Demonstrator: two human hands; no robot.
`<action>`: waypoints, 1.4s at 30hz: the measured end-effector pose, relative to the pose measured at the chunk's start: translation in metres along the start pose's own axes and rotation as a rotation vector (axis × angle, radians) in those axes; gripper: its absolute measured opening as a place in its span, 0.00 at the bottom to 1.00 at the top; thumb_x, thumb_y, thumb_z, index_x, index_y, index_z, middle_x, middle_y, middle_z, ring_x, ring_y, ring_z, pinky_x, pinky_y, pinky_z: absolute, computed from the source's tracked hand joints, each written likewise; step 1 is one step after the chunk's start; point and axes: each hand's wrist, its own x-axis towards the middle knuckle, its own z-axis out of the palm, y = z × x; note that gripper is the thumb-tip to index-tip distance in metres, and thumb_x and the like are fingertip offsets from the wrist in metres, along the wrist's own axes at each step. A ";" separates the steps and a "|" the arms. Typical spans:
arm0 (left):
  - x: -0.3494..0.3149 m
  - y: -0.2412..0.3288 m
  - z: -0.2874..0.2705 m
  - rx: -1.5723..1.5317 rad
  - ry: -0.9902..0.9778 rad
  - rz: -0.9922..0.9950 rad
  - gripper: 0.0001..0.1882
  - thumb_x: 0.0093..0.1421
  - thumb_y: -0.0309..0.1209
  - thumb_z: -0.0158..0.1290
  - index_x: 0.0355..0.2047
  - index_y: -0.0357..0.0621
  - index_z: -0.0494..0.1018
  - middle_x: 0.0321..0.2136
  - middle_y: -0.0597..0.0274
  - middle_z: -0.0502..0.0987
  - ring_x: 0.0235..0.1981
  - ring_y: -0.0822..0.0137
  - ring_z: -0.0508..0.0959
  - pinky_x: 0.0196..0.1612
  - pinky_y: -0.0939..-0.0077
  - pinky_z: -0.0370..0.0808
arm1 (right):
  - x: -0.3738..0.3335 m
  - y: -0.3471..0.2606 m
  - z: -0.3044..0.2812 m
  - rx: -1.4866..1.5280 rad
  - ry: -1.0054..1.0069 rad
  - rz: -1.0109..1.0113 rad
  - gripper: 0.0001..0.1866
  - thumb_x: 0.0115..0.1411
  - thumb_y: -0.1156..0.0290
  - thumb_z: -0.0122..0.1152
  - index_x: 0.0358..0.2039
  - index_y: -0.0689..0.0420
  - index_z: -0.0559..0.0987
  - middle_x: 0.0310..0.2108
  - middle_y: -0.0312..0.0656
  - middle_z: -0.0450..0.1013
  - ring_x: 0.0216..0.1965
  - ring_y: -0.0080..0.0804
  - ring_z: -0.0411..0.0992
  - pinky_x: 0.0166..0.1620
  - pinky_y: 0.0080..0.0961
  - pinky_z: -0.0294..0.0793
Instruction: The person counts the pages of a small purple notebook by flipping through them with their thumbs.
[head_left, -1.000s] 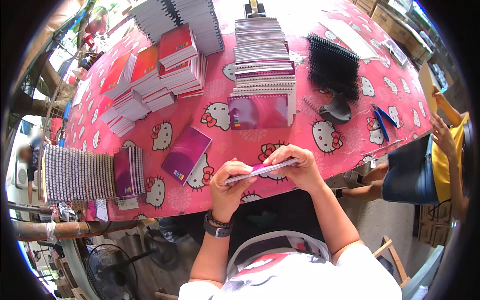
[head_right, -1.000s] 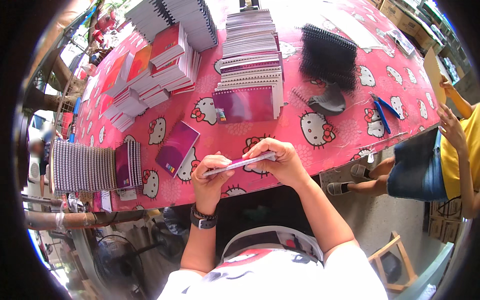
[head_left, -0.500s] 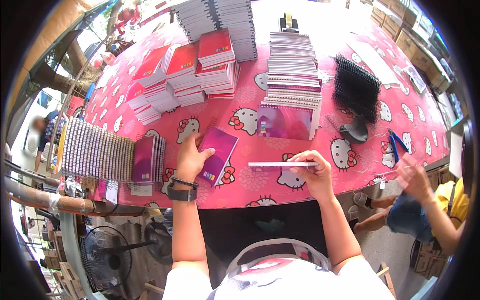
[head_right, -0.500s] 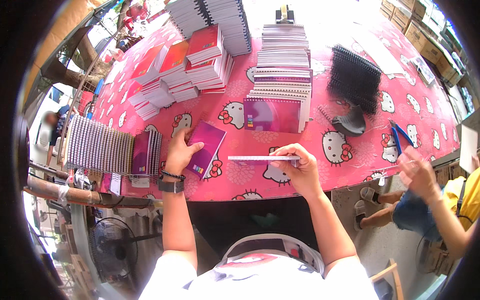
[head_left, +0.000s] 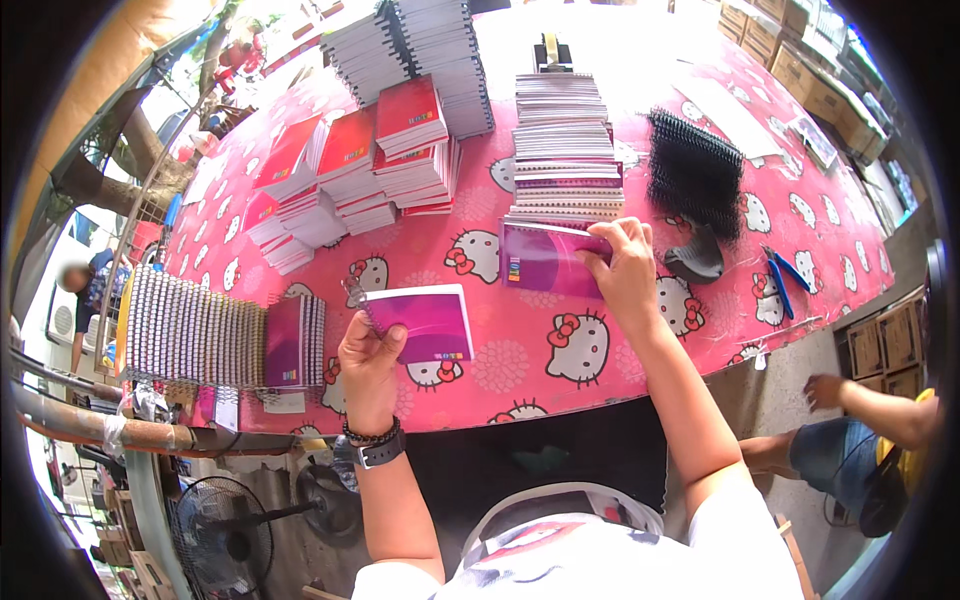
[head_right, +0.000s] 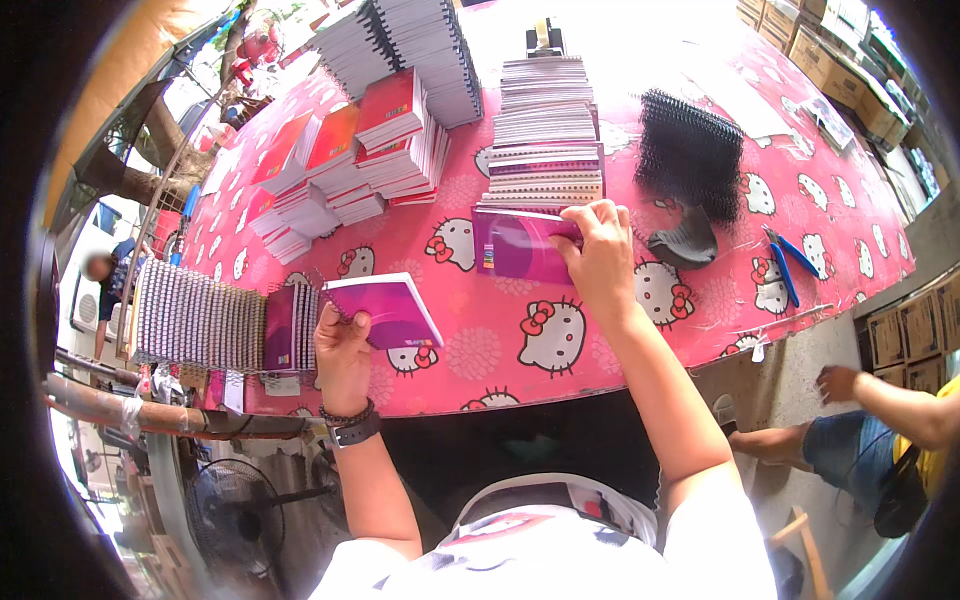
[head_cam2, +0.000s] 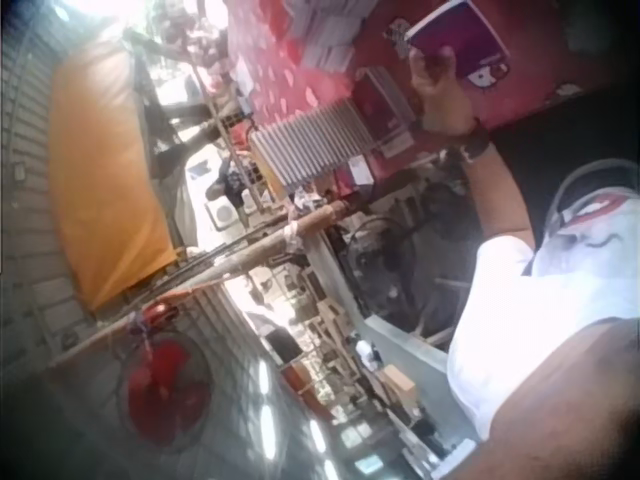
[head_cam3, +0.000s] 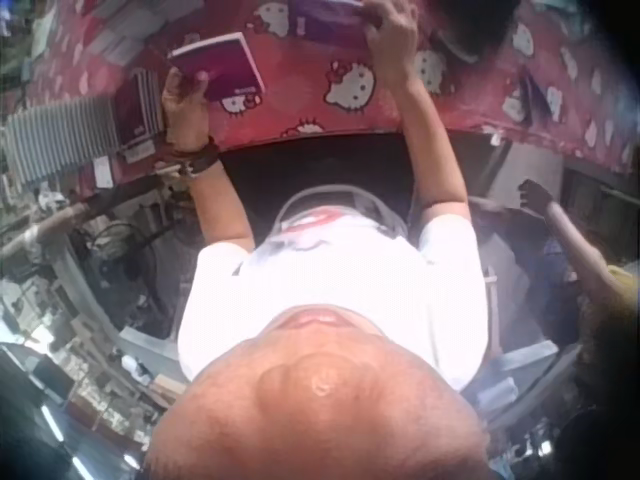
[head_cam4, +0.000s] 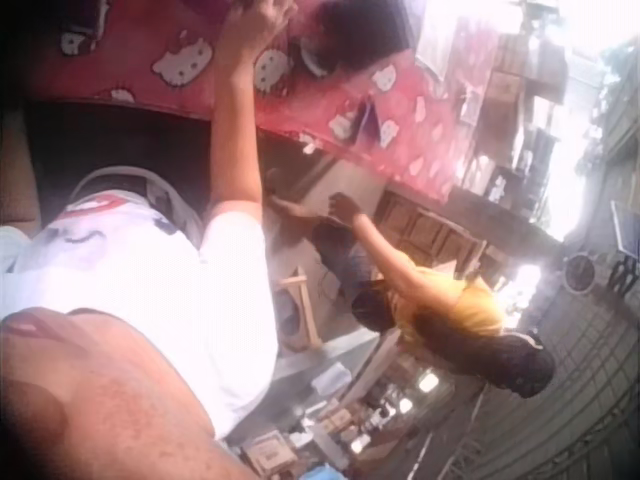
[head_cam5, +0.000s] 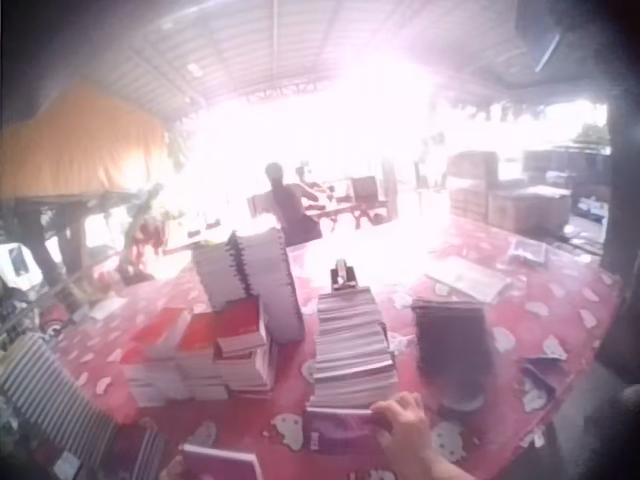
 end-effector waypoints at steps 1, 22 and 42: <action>-0.002 -0.003 0.005 -0.008 0.005 0.006 0.11 0.53 0.25 0.58 0.38 0.42 0.74 0.33 0.69 0.77 0.34 0.78 0.73 0.41 0.81 0.69 | -0.001 -0.004 0.000 -0.054 0.058 -0.024 0.17 0.43 0.72 0.67 0.35 0.57 0.75 0.36 0.43 0.68 0.42 0.43 0.64 0.45 0.36 0.65; -0.023 -0.025 0.035 0.077 -0.243 0.097 0.13 0.46 0.17 0.61 0.31 0.41 0.71 0.30 0.63 0.73 0.34 0.73 0.72 0.38 0.78 0.70 | -0.046 -0.082 -0.042 0.730 -0.277 -0.169 0.14 0.44 0.79 0.66 0.34 0.59 0.80 0.27 0.39 0.75 0.29 0.29 0.70 0.30 0.22 0.70; -0.028 -0.017 0.038 0.158 -0.204 0.192 0.15 0.44 0.19 0.63 0.29 0.42 0.69 0.28 0.65 0.71 0.30 0.75 0.72 0.34 0.81 0.69 | -0.053 -0.080 -0.042 0.642 -0.220 -0.289 0.15 0.46 0.82 0.60 0.37 0.62 0.77 0.30 0.43 0.74 0.30 0.37 0.71 0.33 0.27 0.70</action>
